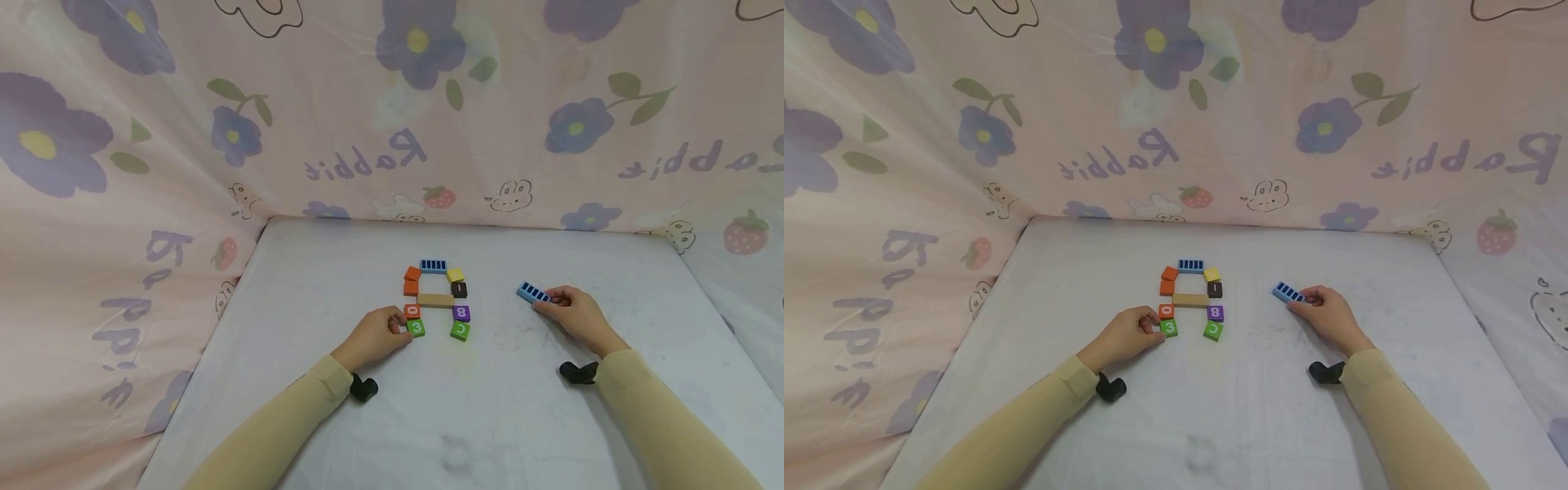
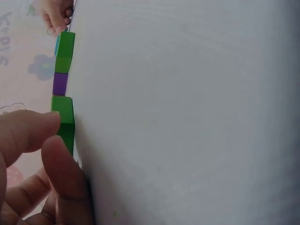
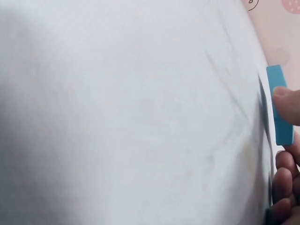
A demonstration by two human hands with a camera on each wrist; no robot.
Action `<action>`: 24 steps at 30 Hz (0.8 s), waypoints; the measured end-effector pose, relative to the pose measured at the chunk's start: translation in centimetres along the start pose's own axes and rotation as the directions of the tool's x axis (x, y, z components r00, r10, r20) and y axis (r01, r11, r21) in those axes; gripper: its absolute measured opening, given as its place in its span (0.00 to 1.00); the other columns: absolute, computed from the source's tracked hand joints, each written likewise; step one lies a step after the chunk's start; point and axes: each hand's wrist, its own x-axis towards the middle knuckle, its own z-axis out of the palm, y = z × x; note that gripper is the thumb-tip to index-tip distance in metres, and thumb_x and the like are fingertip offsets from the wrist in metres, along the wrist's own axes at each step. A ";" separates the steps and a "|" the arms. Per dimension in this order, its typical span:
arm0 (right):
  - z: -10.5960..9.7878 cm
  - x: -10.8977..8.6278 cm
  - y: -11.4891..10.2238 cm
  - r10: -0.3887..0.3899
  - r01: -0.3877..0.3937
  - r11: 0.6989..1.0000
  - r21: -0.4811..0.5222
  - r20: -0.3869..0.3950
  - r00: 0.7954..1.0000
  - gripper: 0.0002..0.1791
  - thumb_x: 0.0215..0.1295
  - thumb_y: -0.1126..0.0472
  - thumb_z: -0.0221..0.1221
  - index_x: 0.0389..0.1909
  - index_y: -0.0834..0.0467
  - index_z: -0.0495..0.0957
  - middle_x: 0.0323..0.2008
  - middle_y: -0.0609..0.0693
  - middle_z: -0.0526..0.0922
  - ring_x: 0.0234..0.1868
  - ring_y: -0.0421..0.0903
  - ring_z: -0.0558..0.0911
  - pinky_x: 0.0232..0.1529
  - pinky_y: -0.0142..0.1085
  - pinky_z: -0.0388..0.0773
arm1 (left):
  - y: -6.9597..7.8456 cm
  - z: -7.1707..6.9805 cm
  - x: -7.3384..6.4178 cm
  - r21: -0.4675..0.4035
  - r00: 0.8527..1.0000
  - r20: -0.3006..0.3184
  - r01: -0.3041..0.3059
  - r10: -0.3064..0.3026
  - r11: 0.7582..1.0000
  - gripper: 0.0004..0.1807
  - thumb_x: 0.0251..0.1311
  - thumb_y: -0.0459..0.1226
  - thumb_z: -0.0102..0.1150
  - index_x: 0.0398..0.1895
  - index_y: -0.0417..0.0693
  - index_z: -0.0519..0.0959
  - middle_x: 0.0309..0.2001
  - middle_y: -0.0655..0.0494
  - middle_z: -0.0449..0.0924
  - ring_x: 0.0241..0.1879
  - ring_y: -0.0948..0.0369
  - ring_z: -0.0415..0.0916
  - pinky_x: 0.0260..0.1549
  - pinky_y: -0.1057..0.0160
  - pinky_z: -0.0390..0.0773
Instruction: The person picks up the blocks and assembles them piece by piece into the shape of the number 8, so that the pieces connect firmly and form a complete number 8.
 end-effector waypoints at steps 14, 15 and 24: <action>2.7 -1.0 -4.3 -0.085 0.078 0.993 0.092 0.075 0.994 0.33 0.55 0.37 0.66 0.53 0.57 0.76 0.43 0.55 0.74 0.40 0.51 0.71 0.34 0.39 0.72 | 0.0 0.0 0.1 0.002 1.000 0.006 0.011 -0.011 1.000 0.14 0.57 0.45 0.67 0.42 0.49 0.78 0.28 0.59 0.75 0.27 0.63 0.71 0.28 0.63 0.71; 3.1 -1.1 -4.9 -0.100 0.093 0.991 0.095 0.079 0.992 0.32 0.55 0.38 0.66 0.52 0.56 0.76 0.44 0.55 0.73 0.41 0.51 0.71 0.34 0.39 0.72 | 0.0 0.0 0.1 0.002 1.000 0.006 0.010 -0.010 1.000 0.14 0.57 0.45 0.67 0.42 0.49 0.78 0.28 0.59 0.75 0.27 0.63 0.71 0.28 0.63 0.71; 6.4 -2.8 -9.0 -0.303 0.291 0.950 0.112 0.118 0.946 0.21 0.54 0.45 0.70 0.46 0.50 0.81 0.45 0.53 0.73 0.43 0.51 0.69 0.40 0.42 0.68 | 0.2 -0.1 0.0 -0.002 1.000 0.013 0.010 -0.010 1.000 0.14 0.57 0.44 0.67 0.43 0.49 0.78 0.28 0.59 0.75 0.27 0.63 0.71 0.28 0.63 0.71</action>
